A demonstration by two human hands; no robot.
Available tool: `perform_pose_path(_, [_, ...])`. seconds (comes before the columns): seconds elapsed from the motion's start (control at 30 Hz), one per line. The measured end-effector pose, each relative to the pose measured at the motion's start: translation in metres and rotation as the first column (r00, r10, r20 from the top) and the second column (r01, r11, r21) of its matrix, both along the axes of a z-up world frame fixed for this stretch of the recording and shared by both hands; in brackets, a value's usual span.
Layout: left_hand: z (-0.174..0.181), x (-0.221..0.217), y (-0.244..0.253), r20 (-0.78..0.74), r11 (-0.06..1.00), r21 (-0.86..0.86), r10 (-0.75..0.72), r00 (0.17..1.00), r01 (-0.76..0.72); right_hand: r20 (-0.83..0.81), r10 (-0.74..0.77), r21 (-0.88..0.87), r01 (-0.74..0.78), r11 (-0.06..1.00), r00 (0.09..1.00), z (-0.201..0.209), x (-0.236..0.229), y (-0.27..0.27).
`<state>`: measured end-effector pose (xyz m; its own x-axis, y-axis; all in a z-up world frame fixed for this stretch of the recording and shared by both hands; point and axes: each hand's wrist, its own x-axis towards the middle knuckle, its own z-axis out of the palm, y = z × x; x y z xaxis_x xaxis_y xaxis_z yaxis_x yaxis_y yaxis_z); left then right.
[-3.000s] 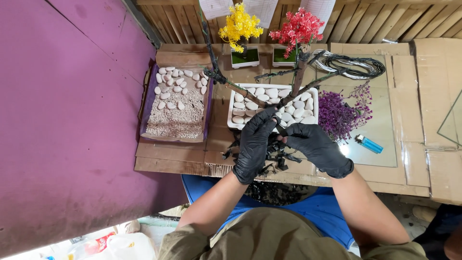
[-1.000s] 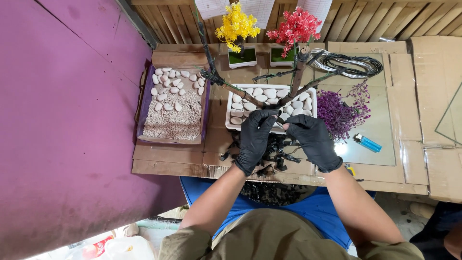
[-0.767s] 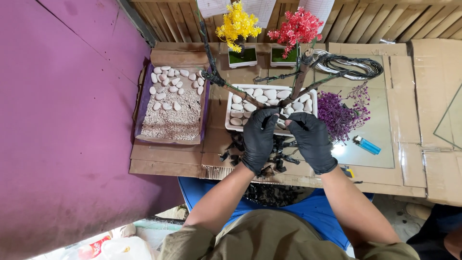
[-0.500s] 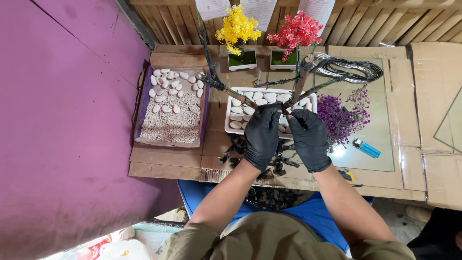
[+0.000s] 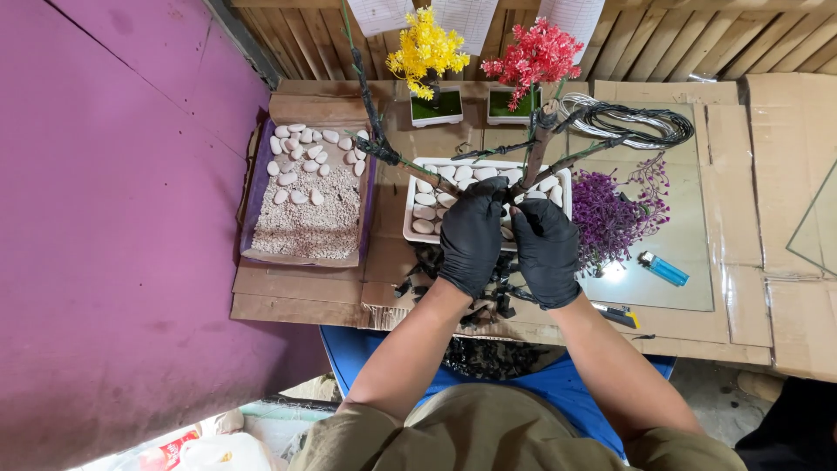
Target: The person wraps a black material around the stems of artificial plants using their hands. They cut the material with a utility knife and continue wrapping the stems.
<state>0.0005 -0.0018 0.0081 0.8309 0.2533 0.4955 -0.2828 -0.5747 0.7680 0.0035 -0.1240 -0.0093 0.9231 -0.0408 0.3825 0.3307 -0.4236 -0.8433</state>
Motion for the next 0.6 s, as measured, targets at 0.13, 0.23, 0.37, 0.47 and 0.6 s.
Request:
perform_pose_path(0.13, [0.005, -0.001, 0.001, -0.012, 1.0, -0.026, 0.001, 1.0, -0.001, 0.059, 0.0, -0.018, 0.001, 1.0, 0.998, 0.003, 0.0, 0.001])
perform_pose_path(0.23, [0.003, 0.0, 0.004, -0.035, 1.0, 0.011, 0.028, 0.999, -0.027, 0.062, -0.008, -0.052, 0.012, 0.999, 0.998, -0.001, -0.001, 0.0])
perform_pose_path(0.37, [0.021, -0.008, 0.002, 0.043, 1.0, -0.026, -0.013, 0.999, 0.014, 0.106, -0.023, -0.131, 0.037, 0.991, 0.994, 0.019, -0.007, 0.003])
perform_pose_path(0.47, [0.052, -0.022, -0.004, 0.065, 1.0, -0.026, -0.016, 0.998, 0.018, 0.1, -0.038, -0.152, 0.053, 0.987, 0.994, -0.001, -0.001, -0.004])
perform_pose_path(0.6, [0.062, -0.028, -0.006, 0.088, 0.999, -0.037, -0.018, 0.996, 0.021, 0.105, -0.018, -0.079, 0.026, 0.997, 0.994, -0.003, -0.001, -0.005])
